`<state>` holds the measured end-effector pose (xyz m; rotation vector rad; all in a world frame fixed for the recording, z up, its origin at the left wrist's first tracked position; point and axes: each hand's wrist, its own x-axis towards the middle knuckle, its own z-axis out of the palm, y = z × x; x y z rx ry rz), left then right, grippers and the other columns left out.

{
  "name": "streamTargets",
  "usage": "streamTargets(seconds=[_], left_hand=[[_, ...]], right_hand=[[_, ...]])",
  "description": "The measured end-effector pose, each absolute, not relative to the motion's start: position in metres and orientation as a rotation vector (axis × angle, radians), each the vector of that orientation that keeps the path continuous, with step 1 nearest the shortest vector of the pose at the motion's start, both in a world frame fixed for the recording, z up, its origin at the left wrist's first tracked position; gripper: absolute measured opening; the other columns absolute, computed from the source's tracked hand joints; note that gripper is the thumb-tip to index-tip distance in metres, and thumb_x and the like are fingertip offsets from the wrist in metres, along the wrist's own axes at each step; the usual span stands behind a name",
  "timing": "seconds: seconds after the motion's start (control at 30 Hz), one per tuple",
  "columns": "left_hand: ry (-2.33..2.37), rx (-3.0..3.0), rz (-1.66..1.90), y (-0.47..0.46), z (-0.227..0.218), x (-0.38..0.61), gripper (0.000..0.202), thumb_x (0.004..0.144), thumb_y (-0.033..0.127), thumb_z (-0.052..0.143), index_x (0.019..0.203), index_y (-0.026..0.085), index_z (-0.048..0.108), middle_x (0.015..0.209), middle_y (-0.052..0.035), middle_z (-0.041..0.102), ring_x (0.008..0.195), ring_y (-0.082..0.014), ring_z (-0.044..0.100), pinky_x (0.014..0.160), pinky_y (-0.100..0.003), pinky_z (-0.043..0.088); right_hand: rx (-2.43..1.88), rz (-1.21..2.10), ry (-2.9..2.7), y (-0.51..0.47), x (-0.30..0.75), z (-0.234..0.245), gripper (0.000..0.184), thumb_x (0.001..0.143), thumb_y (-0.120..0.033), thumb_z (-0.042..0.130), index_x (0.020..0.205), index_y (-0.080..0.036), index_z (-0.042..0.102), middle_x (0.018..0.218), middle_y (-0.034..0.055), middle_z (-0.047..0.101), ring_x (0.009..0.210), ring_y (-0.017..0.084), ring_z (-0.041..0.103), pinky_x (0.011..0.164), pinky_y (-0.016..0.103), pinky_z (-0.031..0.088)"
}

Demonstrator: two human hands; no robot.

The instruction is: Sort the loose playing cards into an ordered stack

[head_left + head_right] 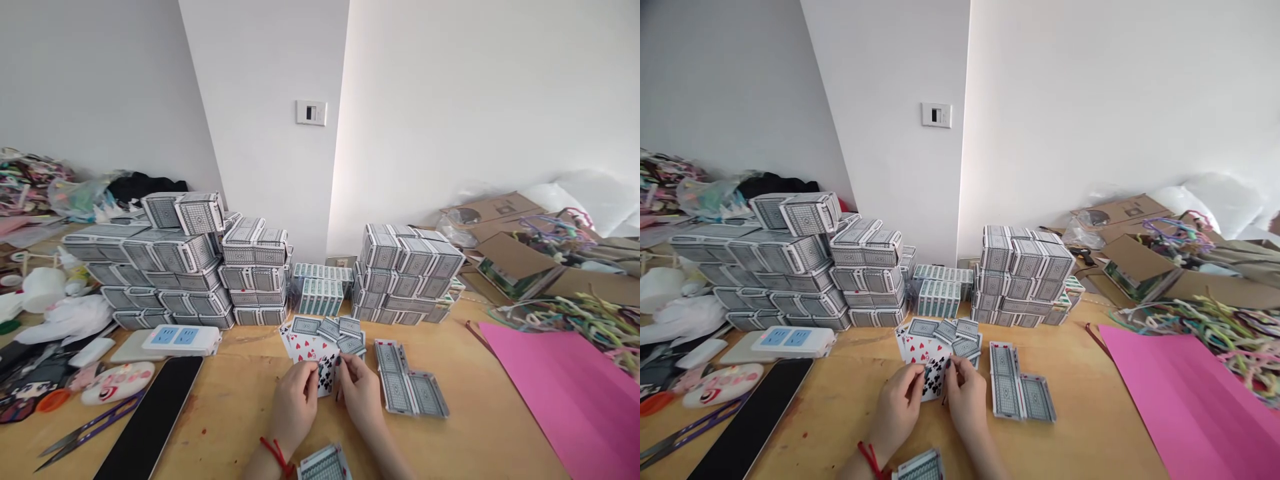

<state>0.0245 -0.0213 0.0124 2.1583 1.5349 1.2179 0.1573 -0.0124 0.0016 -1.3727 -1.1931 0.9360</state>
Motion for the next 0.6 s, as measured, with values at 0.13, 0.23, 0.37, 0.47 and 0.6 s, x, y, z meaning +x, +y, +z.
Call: streamTargets(seconds=[0.13,0.23,0.37,0.47,0.6], left_hand=[[1.526,2.221,1.175,-0.0214,0.0109,0.0249,0.016,0.082,0.02,0.034,0.077,0.019,0.05,0.067,-0.003,0.057,0.063,-0.0136,0.055,0.058,-0.024,0.043],[1.488,2.304,1.163,-0.0217,0.0098,0.025,0.016,0.082,0.017,0.034,0.08,0.019,0.05,0.07,-0.0038,0.057,0.066,-0.0139,0.055,0.059,-0.025,0.043],[1.475,2.355,1.254,-0.0234,0.0104,0.0259,0.017,0.081,0.015,0.034,0.081,0.019,0.051,0.07,-0.0043,0.058,0.066,-0.0135,0.055,0.06,-0.025,0.044],[1.501,2.322,1.306,-0.024,0.0113,0.0265,0.017,0.081,0.014,0.034,0.079,0.019,0.051,0.069,-0.0044,0.059,0.065,-0.0135,0.056,0.06,-0.025,0.044],[1.513,2.323,1.297,-0.0233,0.0119,0.026,0.016,0.081,0.014,0.036,0.08,0.019,0.051,0.068,-0.0036,0.059,0.064,-0.0135,0.056,0.059,-0.024,0.044]], right_hand=[[-1.34,1.032,-1.15,-0.0124,0.1572,0.0043,0.042,0.072,-0.051,0.045,0.081,-0.013,0.057,0.052,0.0009,0.055,0.035,0.011,0.045,0.035,0.021,0.038],[-1.357,0.939,-1.186,-0.0137,0.1564,0.0052,0.035,0.072,-0.047,0.047,0.071,-0.014,0.056,0.051,0.0001,0.053,0.04,0.011,0.047,0.039,0.02,0.039],[-1.349,0.848,-1.15,-0.0139,0.1554,0.0052,0.033,0.072,-0.043,0.049,0.075,-0.012,0.059,0.054,0.0017,0.055,0.042,0.01,0.046,0.039,0.019,0.04],[-1.319,0.899,-1.123,-0.0129,0.1549,0.0056,0.036,0.073,-0.044,0.047,0.085,-0.011,0.059,0.056,0.0025,0.057,0.039,0.01,0.045,0.036,0.02,0.039],[-1.361,0.891,-1.196,-0.0142,0.1546,0.0065,0.034,0.074,-0.045,0.045,0.069,-0.014,0.057,0.049,-0.0004,0.052,0.039,0.01,0.045,0.038,0.02,0.038]])
